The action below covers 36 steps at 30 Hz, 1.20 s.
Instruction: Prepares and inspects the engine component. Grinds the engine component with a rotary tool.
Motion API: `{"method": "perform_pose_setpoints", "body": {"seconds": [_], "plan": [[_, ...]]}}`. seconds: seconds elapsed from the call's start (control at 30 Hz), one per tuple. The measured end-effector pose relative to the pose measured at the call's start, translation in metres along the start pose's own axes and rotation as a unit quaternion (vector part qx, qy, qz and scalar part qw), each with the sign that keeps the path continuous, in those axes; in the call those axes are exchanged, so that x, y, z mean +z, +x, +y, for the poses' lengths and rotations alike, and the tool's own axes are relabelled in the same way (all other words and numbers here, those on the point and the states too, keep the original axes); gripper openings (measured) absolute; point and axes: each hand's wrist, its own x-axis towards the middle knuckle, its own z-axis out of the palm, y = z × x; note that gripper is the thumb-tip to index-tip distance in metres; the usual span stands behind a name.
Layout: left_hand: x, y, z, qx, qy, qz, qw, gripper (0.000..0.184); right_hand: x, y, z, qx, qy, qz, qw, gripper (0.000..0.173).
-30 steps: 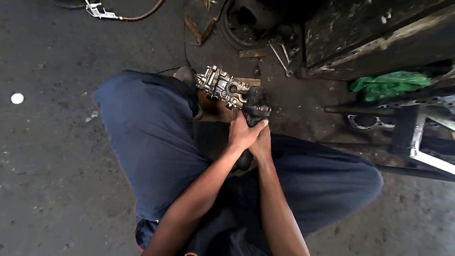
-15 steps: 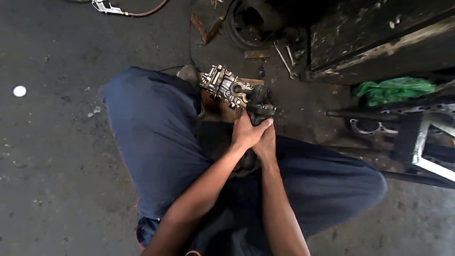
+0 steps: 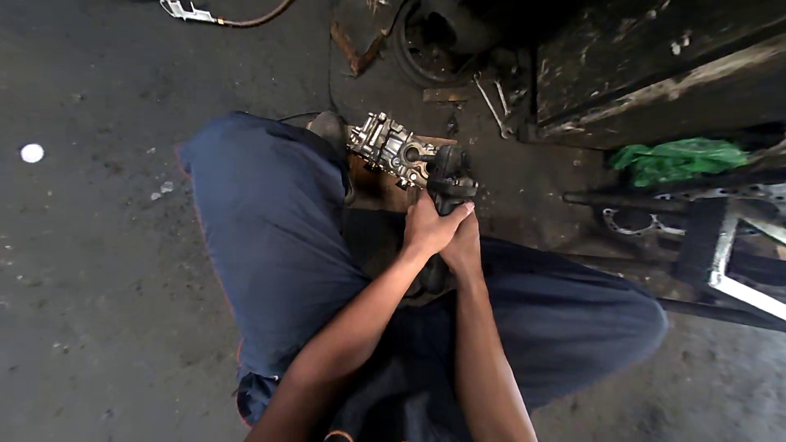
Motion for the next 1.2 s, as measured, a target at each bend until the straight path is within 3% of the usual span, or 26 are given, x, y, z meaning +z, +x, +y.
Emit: {"method": "perform_pose_setpoints", "body": {"seconds": [0.27,1.2], "plan": [[0.0008,0.0037,0.0004,0.005,0.006,-0.009,1.000,0.075,0.0015,0.0034,0.0030,-0.015,0.012,0.018,1.000,0.058],[0.0000,-0.0028,0.0023,-0.011,0.001,0.008,1.000,0.070,-0.0020,-0.0014,-0.0030,-0.010,-0.003,-0.007,1.000,0.058]]}}
